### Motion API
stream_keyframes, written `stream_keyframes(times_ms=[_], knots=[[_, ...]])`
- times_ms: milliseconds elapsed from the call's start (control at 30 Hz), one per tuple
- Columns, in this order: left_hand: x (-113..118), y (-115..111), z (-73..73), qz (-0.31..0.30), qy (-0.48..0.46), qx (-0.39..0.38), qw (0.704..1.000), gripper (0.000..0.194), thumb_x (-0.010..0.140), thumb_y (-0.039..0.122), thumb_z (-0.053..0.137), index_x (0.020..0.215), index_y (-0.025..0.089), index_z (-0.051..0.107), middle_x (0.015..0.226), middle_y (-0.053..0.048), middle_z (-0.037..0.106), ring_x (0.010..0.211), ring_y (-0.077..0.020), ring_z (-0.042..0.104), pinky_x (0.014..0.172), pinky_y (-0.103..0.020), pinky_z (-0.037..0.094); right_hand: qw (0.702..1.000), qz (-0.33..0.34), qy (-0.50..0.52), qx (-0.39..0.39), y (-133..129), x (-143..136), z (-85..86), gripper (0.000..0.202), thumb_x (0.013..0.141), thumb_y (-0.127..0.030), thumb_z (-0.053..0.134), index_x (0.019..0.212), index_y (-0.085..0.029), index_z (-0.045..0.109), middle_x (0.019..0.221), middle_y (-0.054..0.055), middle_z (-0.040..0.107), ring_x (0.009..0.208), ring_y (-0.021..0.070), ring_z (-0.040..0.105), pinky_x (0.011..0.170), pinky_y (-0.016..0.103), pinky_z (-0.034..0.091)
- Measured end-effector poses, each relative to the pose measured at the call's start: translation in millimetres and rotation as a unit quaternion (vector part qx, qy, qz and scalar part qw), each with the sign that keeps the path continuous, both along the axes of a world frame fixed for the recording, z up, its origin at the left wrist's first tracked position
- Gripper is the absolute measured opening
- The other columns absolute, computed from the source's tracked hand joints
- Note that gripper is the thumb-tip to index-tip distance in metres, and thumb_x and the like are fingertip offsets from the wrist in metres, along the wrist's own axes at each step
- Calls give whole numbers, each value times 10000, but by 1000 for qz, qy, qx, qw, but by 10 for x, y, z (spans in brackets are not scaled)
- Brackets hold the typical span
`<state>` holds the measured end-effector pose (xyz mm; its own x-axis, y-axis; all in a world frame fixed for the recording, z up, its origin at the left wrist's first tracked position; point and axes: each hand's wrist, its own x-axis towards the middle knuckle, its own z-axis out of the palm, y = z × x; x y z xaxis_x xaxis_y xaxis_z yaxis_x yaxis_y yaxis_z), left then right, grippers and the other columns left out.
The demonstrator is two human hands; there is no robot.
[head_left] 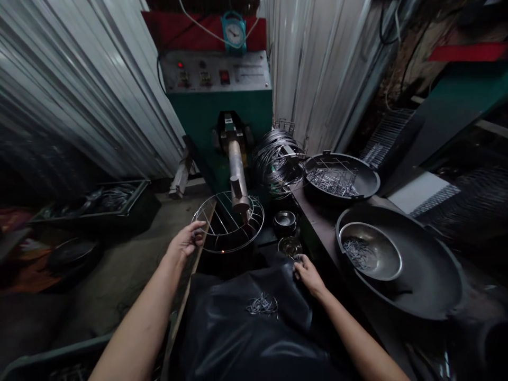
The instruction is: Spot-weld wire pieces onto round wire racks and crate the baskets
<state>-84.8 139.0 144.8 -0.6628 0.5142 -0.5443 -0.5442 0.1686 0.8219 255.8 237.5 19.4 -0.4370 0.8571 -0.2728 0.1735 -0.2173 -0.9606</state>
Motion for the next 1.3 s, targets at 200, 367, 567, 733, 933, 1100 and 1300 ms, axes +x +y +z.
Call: stream_keyframes(times_ms=[200, 367, 567, 733, 933, 1100, 1300], knots=[[257, -51, -66, 85, 3, 63, 994, 355, 437, 156, 686, 581, 186, 363, 410, 123, 284, 340, -8, 202, 326, -147, 167, 986, 76, 133, -57, -37, -445, 562, 289, 694, -349, 584, 907, -159, 532, 674, -12, 590, 469, 72, 494, 426, 180, 331], [506, 45, -127, 128, 39, 76, 988, 397, 409, 238, 724, 609, 185, 385, 461, 121, 293, 366, -19, 254, 350, -168, 184, 972, 75, 219, 29, -117, -940, 939, 262, 732, -396, 574, 869, -178, 532, 819, 40, 636, 635, 135, 610, 523, 229, 453], [634, 73, -163, 153, 64, 105, 981, 427, 394, 261, 729, 681, 186, 423, 491, 120, 329, 379, -20, 264, 369, -172, 185, 973, 106, 92, 183, -113, -1164, 767, 139, 763, -321, 521, 821, -204, 569, 654, -5, 623, 548, 145, 599, 484, 240, 445], [621, 46, -150, 162, 65, 129, 976, 453, 396, 243, 735, 738, 186, 445, 532, 112, 386, 393, -14, 272, 381, -167, 188, 978, 122, 98, 141, -43, -1204, 757, 162, 746, -313, 520, 829, -185, 575, 677, -2, 617, 506, 126, 588, 441, 218, 420], [561, 57, -194, 162, 47, 120, 978, 461, 396, 246, 749, 712, 190, 418, 514, 119, 343, 399, -19, 257, 374, -166, 183, 982, 125, 125, 63, -9, -1236, 851, 233, 719, -339, 551, 862, -155, 559, 696, 6, 619, 525, 112, 592, 405, 173, 369], [518, 89, -223, 164, 43, 110, 979, 476, 386, 243, 754, 701, 192, 401, 506, 120, 330, 402, -21, 258, 373, -167, 175, 982, 128, 115, 78, 2, -1233, 859, 194, 727, -328, 554, 836, -167, 562, 687, 1, 618, 550, 123, 597, 424, 184, 378], [474, 115, -244, 159, 67, 95, 980, 438, 413, 280, 740, 720, 178, 444, 533, 104, 374, 407, -25, 297, 385, -177, 215, 981, 133, 109, 94, 48, -1267, 851, 158, 733, -301, 549, 823, -172, 564, 681, -9, 610, 550, 121, 595, 450, 192, 385]])
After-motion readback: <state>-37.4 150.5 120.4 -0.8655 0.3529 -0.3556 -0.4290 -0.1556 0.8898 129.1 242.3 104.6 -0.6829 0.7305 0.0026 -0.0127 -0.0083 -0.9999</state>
